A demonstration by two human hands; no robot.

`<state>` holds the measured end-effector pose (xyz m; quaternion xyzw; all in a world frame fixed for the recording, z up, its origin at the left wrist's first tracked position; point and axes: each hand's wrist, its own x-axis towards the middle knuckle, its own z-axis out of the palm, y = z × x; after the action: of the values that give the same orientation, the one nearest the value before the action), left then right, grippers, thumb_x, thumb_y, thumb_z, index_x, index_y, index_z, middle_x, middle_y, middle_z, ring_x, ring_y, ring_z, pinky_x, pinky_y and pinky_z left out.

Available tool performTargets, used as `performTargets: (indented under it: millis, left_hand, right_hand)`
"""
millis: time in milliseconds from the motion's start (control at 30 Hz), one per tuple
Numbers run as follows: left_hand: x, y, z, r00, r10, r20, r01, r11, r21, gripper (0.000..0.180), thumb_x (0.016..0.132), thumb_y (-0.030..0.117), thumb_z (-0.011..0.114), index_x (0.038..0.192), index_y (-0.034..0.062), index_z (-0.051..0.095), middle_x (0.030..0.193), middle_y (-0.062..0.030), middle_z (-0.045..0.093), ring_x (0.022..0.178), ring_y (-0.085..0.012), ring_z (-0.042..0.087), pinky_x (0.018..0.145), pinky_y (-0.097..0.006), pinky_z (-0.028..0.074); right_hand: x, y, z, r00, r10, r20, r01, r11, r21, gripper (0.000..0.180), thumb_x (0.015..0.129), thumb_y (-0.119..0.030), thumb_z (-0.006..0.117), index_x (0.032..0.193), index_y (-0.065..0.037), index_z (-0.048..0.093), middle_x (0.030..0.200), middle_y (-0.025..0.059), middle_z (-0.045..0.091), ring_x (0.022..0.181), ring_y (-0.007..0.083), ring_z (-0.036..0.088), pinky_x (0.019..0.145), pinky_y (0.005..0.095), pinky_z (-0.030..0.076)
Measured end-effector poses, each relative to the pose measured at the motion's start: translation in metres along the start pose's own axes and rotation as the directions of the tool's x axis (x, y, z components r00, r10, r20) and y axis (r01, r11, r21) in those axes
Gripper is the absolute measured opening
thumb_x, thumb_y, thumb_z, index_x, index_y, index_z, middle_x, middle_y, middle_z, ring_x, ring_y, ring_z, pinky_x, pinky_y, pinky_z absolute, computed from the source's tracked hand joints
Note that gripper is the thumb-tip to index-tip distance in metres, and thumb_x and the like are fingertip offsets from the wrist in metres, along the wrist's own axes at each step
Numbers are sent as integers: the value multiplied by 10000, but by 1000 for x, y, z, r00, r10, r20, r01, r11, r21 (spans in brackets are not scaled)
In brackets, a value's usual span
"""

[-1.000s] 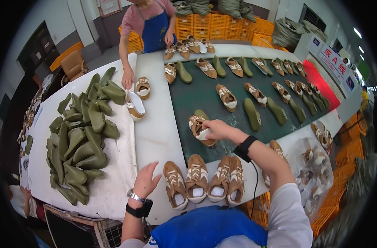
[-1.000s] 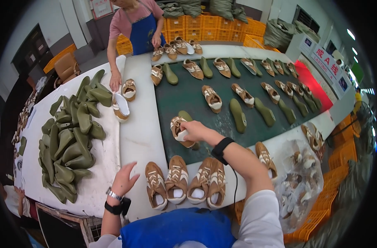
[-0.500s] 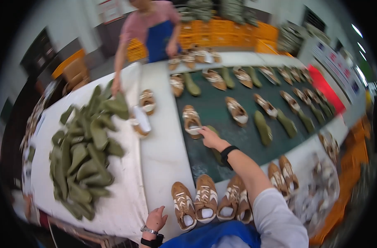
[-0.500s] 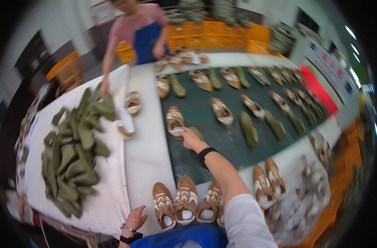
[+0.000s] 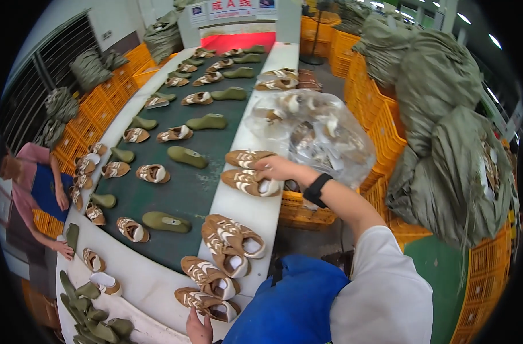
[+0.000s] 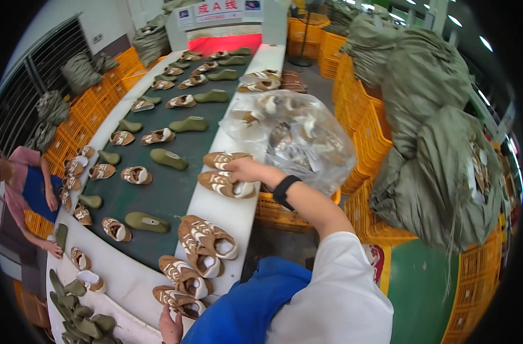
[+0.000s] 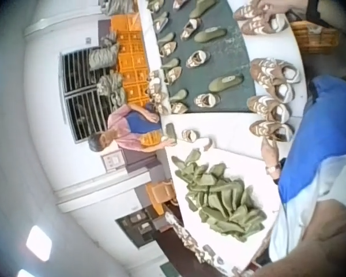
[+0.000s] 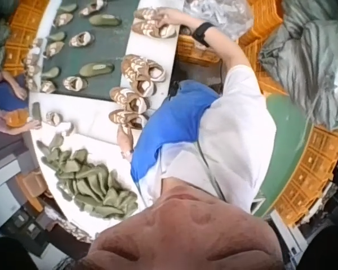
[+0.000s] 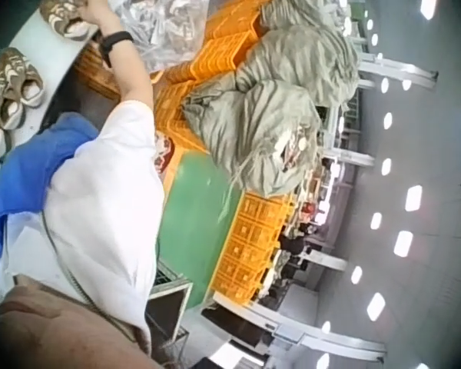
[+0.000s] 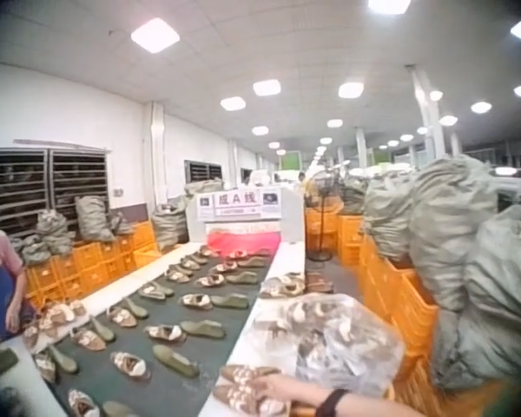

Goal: The recorder is seen inspecting, handling, and organizing shoe components and partially assembled shoes on a factory production line.

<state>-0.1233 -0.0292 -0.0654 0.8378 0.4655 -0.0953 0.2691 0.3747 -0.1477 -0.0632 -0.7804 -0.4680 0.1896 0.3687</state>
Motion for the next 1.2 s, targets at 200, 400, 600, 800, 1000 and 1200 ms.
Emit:
performTargets:
  millis: [200,400,600,800,1000,1200]
  left_hand:
    - [6,77,-10,835,518,-187,-501,855,133,485,739,103,633,1182,-12,471,964,-237,577,861,-400,551,744,-430,446]
    - [1,154,-1,817,569,-92,-559,822,111,495,736,98,641,1194,14,473,979,-213,586,872,-363,564,747,-407,455]
    - [43,259,28,763,642,-76,-629,765,140,479,718,77,651,1161,5,485,952,-206,584,849,-363,553,746,-413,452]
    - [88,353,57,589,808,-34,-802,589,101,468,714,98,659,1144,7,498,963,-192,585,859,-355,557,751,-408,460]
    - [105,390,62,540,841,31,-841,538,47,451,713,96,658,1131,15,509,927,-187,593,835,-358,563,740,-399,468]
    - [145,387,75,650,759,40,-713,627,-313,423,796,129,630,1178,13,489,1034,-167,599,967,-288,585,792,-339,474]
  right_hand:
    - [-172,252,-17,790,595,148,-424,704,-570,435,792,-103,470,1223,-44,468,1144,211,544,1026,375,524,898,412,408]
    - [-125,198,-44,882,377,-283,-445,865,-234,385,798,-101,485,1181,-65,504,993,218,598,939,391,560,810,439,444]
    - [-99,176,-141,695,173,-698,-321,943,-85,389,783,-181,578,1152,-78,509,905,203,608,838,368,586,746,433,460]
    - [-108,200,-182,762,-274,-587,-251,710,-658,465,679,-263,720,1091,-107,573,1025,139,560,890,319,572,727,413,479]
    - [-109,212,-198,706,114,-699,-467,816,-339,598,641,-250,755,1163,-113,497,931,140,583,844,320,567,772,420,452]
    - [-91,142,-171,894,-9,-447,-46,993,-112,442,683,-50,619,1104,-156,535,791,85,545,855,274,525,849,429,401]
